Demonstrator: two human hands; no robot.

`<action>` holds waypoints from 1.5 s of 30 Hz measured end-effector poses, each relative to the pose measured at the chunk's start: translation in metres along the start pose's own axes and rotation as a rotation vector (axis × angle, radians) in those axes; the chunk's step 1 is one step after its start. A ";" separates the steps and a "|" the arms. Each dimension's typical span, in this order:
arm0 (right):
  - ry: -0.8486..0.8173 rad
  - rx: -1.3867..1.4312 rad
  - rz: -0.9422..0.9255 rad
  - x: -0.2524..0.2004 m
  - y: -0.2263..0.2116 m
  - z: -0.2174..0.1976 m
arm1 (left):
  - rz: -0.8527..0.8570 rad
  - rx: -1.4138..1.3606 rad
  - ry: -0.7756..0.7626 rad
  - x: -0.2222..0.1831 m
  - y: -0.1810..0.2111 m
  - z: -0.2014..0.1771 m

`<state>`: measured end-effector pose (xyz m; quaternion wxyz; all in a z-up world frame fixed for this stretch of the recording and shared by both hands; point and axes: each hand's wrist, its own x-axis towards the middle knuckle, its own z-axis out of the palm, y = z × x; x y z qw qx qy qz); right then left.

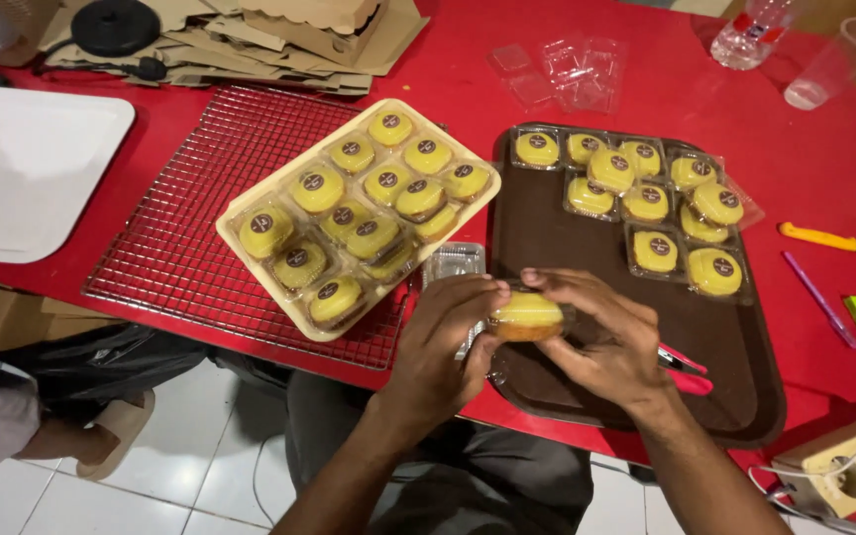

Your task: Packaging individual yellow cakes into plastic clamshell containers and sealing them with a stapler.

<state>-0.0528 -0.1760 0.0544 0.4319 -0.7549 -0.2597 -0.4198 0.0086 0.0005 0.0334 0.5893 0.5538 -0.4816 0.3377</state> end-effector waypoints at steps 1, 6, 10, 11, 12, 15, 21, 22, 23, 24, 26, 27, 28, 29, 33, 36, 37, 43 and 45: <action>-0.002 0.005 -0.003 0.002 0.003 0.000 | 0.001 0.006 0.002 0.001 -0.003 -0.002; -0.001 0.073 -0.090 0.003 0.015 0.005 | 0.016 0.150 -0.041 0.006 -0.015 -0.006; -0.009 0.102 -0.139 0.009 0.014 0.011 | -0.007 0.129 -0.020 0.004 -0.019 -0.004; -0.012 0.082 -0.126 0.012 0.011 0.012 | -0.034 0.096 -0.012 0.002 -0.019 -0.004; -0.016 0.065 -0.116 0.016 0.009 0.013 | -0.062 0.069 -0.002 0.000 -0.020 -0.005; -0.012 0.045 -0.146 0.011 0.024 0.018 | -0.063 0.090 0.033 0.000 -0.014 -0.007; -0.238 -0.075 -0.091 0.010 0.017 -0.002 | -0.172 0.447 -0.191 -0.013 0.001 -0.022; -0.244 -0.061 -0.098 0.010 0.017 -0.003 | -0.176 0.463 -0.186 -0.009 0.003 -0.022; -0.222 -0.098 -0.077 0.009 0.016 -0.004 | -0.487 0.303 0.012 -0.004 0.006 -0.022; -0.197 -0.141 -0.055 0.009 0.016 -0.006 | -0.787 0.124 0.205 0.002 0.008 -0.021; -0.204 -0.138 -0.091 0.012 0.017 -0.008 | -0.815 -0.134 0.438 0.000 0.003 -0.025; -0.209 -0.144 -0.123 0.012 0.018 -0.010 | -0.828 -0.404 0.663 -0.001 0.000 -0.025; -0.207 -0.144 -0.124 0.017 0.014 -0.009 | -0.826 -0.403 0.661 0.002 0.006 -0.024; -0.198 -0.151 -0.145 0.022 0.012 -0.009 | -0.809 -0.210 0.468 0.006 0.012 -0.021; -0.183 -0.170 -0.178 0.041 -0.008 -0.008 | -0.326 0.102 -0.015 0.001 0.013 -0.004; -0.182 -0.164 -0.198 0.050 -0.009 -0.011 | -0.402 0.021 0.017 0.004 0.009 0.006; -0.179 -0.177 -0.192 0.047 -0.004 -0.014 | -0.403 0.007 0.011 0.006 0.012 0.009; -0.184 -0.173 -0.229 0.047 0.004 -0.013 | -0.840 -1.139 0.006 0.013 0.009 0.014; -0.176 -0.167 -0.281 0.042 0.013 -0.012 | -0.833 -1.035 -0.008 0.016 0.008 0.015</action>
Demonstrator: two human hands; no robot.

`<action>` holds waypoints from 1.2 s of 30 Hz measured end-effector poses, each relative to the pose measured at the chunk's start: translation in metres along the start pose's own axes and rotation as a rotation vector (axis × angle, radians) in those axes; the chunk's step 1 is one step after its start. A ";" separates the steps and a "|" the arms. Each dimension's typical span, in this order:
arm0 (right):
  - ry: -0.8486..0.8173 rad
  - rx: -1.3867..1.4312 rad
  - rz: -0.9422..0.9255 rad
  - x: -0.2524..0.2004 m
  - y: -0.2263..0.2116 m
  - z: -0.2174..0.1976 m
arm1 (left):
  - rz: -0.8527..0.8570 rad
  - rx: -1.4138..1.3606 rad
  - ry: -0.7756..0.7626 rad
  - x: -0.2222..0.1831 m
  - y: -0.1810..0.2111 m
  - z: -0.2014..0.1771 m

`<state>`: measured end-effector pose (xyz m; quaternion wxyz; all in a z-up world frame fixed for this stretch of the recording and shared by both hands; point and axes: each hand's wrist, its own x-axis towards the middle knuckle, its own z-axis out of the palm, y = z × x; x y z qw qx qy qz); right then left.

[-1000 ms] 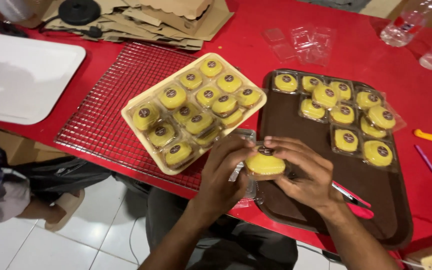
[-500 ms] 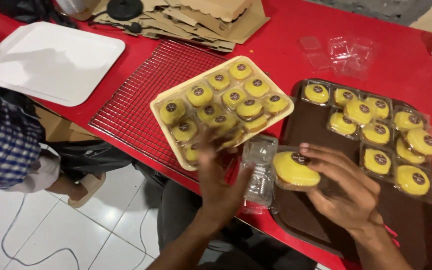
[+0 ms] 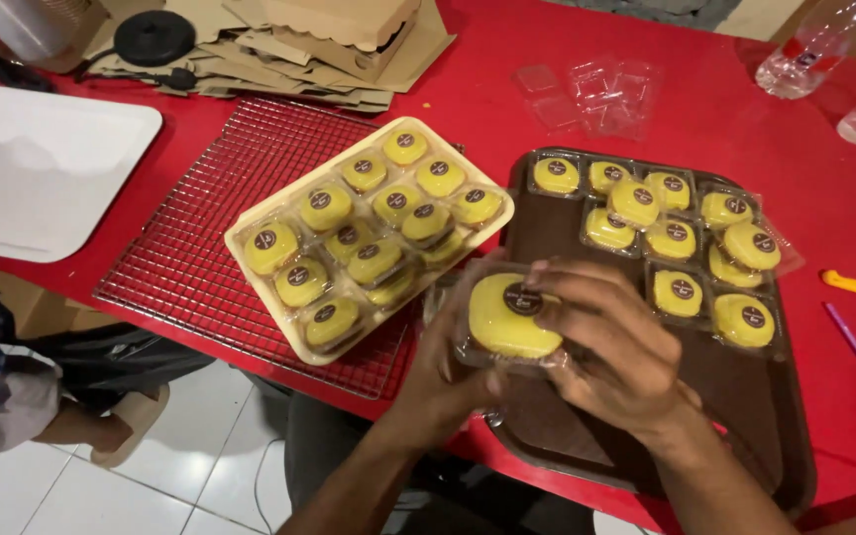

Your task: Packaging individual yellow cakes into plastic clamshell containers and sealing them with a stapler.

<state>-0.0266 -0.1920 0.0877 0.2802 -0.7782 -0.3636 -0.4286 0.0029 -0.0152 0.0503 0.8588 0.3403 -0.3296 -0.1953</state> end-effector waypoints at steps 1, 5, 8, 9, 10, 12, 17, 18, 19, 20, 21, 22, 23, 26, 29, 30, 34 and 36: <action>0.002 -0.001 -0.002 0.004 0.000 -0.002 | 0.001 0.001 -0.002 0.002 -0.001 0.000; -0.072 -0.069 0.051 0.009 0.002 -0.006 | -0.093 -0.075 0.102 0.010 -0.001 0.003; -0.152 -0.077 0.103 -0.001 0.012 -0.007 | -0.144 -0.085 0.144 0.016 -0.004 0.000; -0.198 -0.069 0.124 -0.006 0.016 -0.007 | -0.171 -0.083 0.149 0.016 -0.006 -0.002; -0.198 -0.067 0.123 -0.003 0.015 -0.011 | -0.171 -0.082 0.151 0.016 -0.012 -0.006; -0.340 -0.082 0.186 0.003 0.014 -0.019 | -0.186 -0.228 0.158 0.016 -0.023 -0.013; -0.408 -0.112 0.312 0.008 0.010 -0.032 | -0.279 -0.015 0.244 0.017 -0.017 -0.016; -0.393 -0.100 0.330 0.009 0.008 -0.033 | -0.309 -0.092 0.259 0.018 -0.017 -0.016; -0.394 -0.101 0.327 0.013 0.005 -0.032 | -0.306 -0.092 0.258 0.019 -0.022 -0.016; -0.347 -0.107 0.304 0.017 0.003 -0.031 | -0.299 -0.075 0.319 0.020 -0.027 -0.015; -0.302 -0.109 0.283 0.020 0.000 -0.029 | -0.293 -0.059 0.384 0.020 -0.032 -0.015; -0.305 -0.106 0.282 0.020 -0.002 -0.029 | -0.291 -0.060 0.388 0.021 -0.027 -0.015; -0.313 -0.108 0.308 0.019 -0.002 -0.029 | -0.201 0.180 0.365 0.023 -0.022 -0.016; -0.296 -0.127 0.322 0.018 0.000 -0.028 | -0.084 0.496 0.341 0.033 0.004 -0.019; -0.217 -0.130 0.310 0.016 0.002 -0.027 | -0.068 0.611 0.408 0.058 0.031 -0.034; -0.163 -0.111 0.309 0.016 0.002 -0.027 | -0.076 0.650 0.477 0.069 0.039 -0.041; -0.158 -0.095 0.330 0.015 0.003 -0.028 | -0.185 0.792 0.495 0.120 0.070 -0.078; -0.211 -0.116 0.271 0.012 0.007 -0.028 | -0.425 1.043 0.500 0.149 0.068 -0.109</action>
